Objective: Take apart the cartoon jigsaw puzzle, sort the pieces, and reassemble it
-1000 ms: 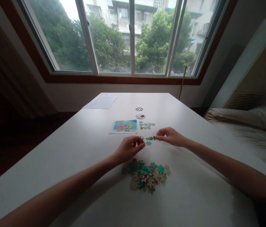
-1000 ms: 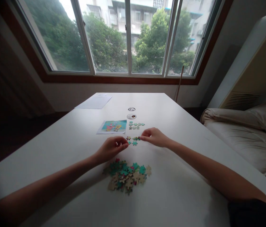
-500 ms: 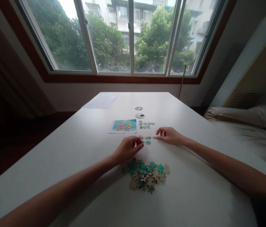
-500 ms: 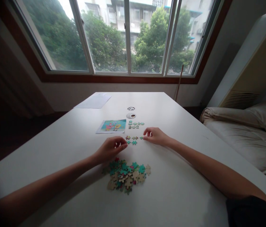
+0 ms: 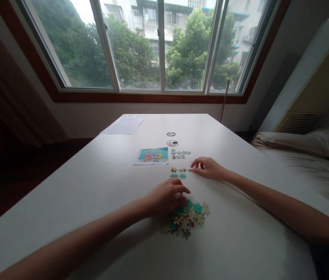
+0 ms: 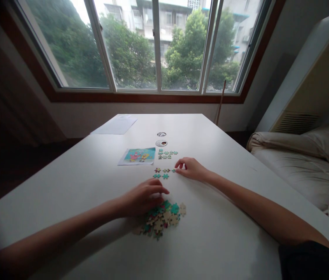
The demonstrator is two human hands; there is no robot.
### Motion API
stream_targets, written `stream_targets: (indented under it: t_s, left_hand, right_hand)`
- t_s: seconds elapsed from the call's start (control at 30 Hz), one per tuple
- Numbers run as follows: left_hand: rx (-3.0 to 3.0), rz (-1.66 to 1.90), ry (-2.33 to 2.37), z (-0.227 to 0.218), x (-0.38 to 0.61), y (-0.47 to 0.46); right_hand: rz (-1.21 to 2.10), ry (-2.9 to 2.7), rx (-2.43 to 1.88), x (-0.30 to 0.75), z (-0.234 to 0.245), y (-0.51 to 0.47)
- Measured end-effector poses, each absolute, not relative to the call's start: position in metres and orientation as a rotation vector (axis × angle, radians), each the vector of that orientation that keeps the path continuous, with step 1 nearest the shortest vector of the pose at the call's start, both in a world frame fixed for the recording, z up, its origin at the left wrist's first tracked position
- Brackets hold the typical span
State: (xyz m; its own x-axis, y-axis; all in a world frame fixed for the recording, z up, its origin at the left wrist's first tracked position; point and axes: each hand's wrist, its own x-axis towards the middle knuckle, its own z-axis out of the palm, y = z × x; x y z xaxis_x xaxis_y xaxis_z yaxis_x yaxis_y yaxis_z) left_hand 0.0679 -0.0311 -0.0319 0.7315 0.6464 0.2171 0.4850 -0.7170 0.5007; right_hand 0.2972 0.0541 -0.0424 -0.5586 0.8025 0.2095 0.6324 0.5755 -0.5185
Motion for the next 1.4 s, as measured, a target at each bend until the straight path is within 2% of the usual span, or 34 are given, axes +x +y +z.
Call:
stream_targets:
  t_s: [0.23,0.43,0.77,1.4]
  left_hand:
    - [2.57,0.4,0.886,-0.028,0.072,-0.039]
    - [2.448,0.483,0.827,-0.025,0.072,-0.037]
    - [1.584,0.793,0.888,-0.026,0.071,-0.017]
    - [1.511,0.884,0.92,-0.027,0.068,-0.014]
  right_hand:
    - [0.486,-2.405,-1.088,0.289,-0.032,0.044]
    - [0.522,-2.423,-1.008,0.284,-0.027,0.034]
    - [0.606,-2.41,-0.891,0.272,-0.012,0.011]
    - [0.239,-2.437,-0.715,0.266,-0.012,-0.006]
